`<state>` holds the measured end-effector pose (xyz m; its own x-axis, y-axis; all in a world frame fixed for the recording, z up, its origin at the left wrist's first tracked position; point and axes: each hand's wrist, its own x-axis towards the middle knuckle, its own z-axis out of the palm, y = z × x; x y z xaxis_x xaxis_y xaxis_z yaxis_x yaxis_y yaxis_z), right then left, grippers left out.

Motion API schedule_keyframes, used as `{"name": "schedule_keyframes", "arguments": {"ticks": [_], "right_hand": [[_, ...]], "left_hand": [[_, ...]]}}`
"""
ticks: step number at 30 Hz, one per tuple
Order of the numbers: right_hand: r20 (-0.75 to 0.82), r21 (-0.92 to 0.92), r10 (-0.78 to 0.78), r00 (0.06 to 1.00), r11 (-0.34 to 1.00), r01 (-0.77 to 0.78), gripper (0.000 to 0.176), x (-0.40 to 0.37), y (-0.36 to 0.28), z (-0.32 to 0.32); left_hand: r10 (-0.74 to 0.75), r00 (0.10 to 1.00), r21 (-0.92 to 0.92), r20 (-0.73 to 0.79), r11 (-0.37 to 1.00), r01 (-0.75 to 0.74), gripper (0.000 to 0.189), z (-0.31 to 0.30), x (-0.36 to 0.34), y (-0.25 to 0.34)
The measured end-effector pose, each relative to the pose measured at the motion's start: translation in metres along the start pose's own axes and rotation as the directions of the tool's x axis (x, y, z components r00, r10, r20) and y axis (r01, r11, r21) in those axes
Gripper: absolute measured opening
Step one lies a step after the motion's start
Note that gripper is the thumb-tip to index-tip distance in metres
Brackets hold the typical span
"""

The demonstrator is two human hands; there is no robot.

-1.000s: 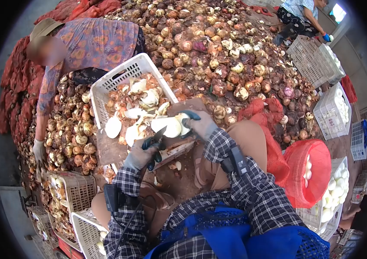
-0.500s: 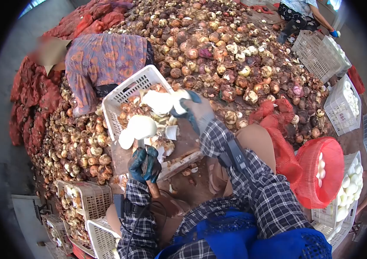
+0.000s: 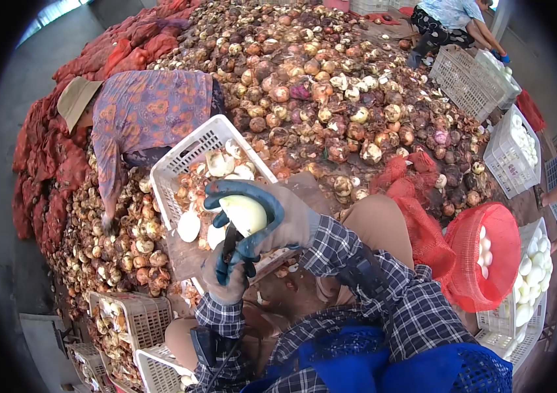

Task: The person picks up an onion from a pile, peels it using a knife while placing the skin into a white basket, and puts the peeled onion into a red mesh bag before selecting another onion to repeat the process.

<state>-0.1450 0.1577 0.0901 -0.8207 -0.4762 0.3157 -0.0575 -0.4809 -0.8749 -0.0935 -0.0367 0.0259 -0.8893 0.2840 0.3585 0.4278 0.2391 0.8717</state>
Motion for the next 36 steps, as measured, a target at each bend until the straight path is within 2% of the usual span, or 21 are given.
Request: {"name": "schedule_keyframes", "arguments": {"ticks": [2, 3, 6, 7, 8, 10, 12, 13, 16, 17, 23, 26, 27, 29, 32, 33, 34, 35, 36], "right_hand": [[0.003, -0.208, -0.088, 0.996, 0.974, 0.086, 0.088, -0.006, -0.004, 0.001], [0.000, -0.400, -0.153, 0.988, 0.906, 0.140, 0.083, -0.007, -0.009, 0.000], [-0.052, -0.636, -0.210, 0.976, 0.761, 0.129, 0.081, -0.014, -0.026, -0.009], [-0.198, -0.405, -0.183, 0.963, 0.910, 0.089, 0.078, -0.017, -0.033, -0.008], [-0.263, -0.410, -0.150, 0.953, 0.911, 0.030, 0.080, -0.019, -0.042, -0.012], [-0.146, -0.630, -0.135, 0.980, 0.777, 0.013, 0.080, -0.021, -0.043, -0.025], [-0.129, -0.618, -0.044, 0.991, 0.785, -0.045, 0.080, -0.023, -0.039, -0.019], [-0.118, -0.614, 0.001, 0.993, 0.786, -0.074, 0.080, -0.024, -0.037, -0.015], [-0.100, -0.540, -0.013, 0.995, 0.840, -0.043, 0.077, -0.024, -0.025, -0.009], [-0.142, -0.496, -0.028, 0.989, 0.867, -0.047, 0.075, -0.026, -0.018, -0.006], [-0.190, -0.542, -0.018, 0.982, 0.836, -0.090, 0.071, -0.028, -0.011, 0.000], [-0.082, -0.583, 0.014, 0.997, 0.811, -0.059, 0.069, -0.030, -0.017, 0.004], [-0.113, -0.449, 0.044, 0.993, 0.889, -0.090, 0.070, -0.031, -0.016, 0.004], [-0.165, -0.154, 0.111, 0.980, 0.979, -0.136, 0.071, -0.033, -0.008, 0.003], [-0.149, 0.118, 0.249, 0.957, 0.965, -0.233, 0.063, -0.043, 0.007, -0.015], [-0.091, 0.239, 0.236, 0.968, 0.948, -0.209, 0.061, -0.041, -0.008, -0.005], [-0.105, 0.280, 0.263, 0.959, 0.933, -0.225, 0.060, -0.042, -0.006, -0.007], [-0.119, 0.322, 0.289, 0.950, 0.916, -0.239, 0.060, -0.044, -0.002, -0.010], [-0.131, 0.365, 0.314, 0.940, 0.897, -0.249, 0.059, -0.045, 0.003, -0.013]], "left_hand": [[0.102, 0.994, 0.011, -0.040, 0.995, -0.102, 0.051, 0.005, 0.000, 0.002], [0.074, 0.997, 0.033, -0.031, 0.997, -0.073, 0.045, 0.005, -0.001, 0.008], [0.150, 0.984, 0.096, 0.098, 0.983, -0.159, 0.040, -0.014, 0.010, 0.026], [0.209, 0.978, 0.123, 0.004, 0.970, -0.208, 0.036, -0.016, 0.009, 0.023], [0.023, 0.999, 0.132, 0.026, 0.991, -0.026, 0.036, -0.025, 0.004, 0.024], [0.105, 0.992, 0.244, 0.067, 0.963, -0.118, 0.049, -0.027, 0.012, 0.043], [0.263, 0.954, 0.478, 0.140, 0.826, -0.298, 0.056, -0.022, 0.017, 0.053], [0.319, 0.936, 0.526, 0.152, 0.775, -0.350, 0.041, -0.019, 0.022, 0.061], [0.217, 0.957, 0.590, 0.194, 0.754, -0.290, 0.048, -0.017, 0.021, 0.063], [0.186, 0.961, 0.608, 0.205, 0.745, -0.274, 0.056, -0.016, 0.022, 0.062], [0.121, 0.981, 0.653, 0.148, 0.733, -0.189, 0.063, -0.009, 0.021, 0.053], [0.023, 0.995, 0.697, 0.098, 0.712, -0.085, 0.064, -0.004, 0.020, 0.038], [0.032, 0.994, 0.662, 0.103, 0.743, -0.093, 0.063, -0.005, 0.020, 0.035], [0.039, 0.992, 0.696, 0.119, 0.709, -0.111, 0.062, -0.007, 0.020, 0.038], [0.075, 0.989, 0.729, 0.130, 0.669, -0.146, 0.061, -0.009, 0.023, 0.030], [0.079, 0.988, 0.740, 0.130, 0.656, -0.150, 0.061, -0.011, 0.025, 0.025], [0.083, 0.988, 0.752, 0.129, 0.641, -0.153, 0.061, -0.011, 0.027, 0.022], [0.151, 0.984, 0.763, 0.096, 0.624, -0.171, 0.051, -0.011, 0.029, 0.020], [0.152, 0.987, 0.739, 0.049, 0.659, -0.138, 0.052, -0.012, 0.032, 0.018]]}}
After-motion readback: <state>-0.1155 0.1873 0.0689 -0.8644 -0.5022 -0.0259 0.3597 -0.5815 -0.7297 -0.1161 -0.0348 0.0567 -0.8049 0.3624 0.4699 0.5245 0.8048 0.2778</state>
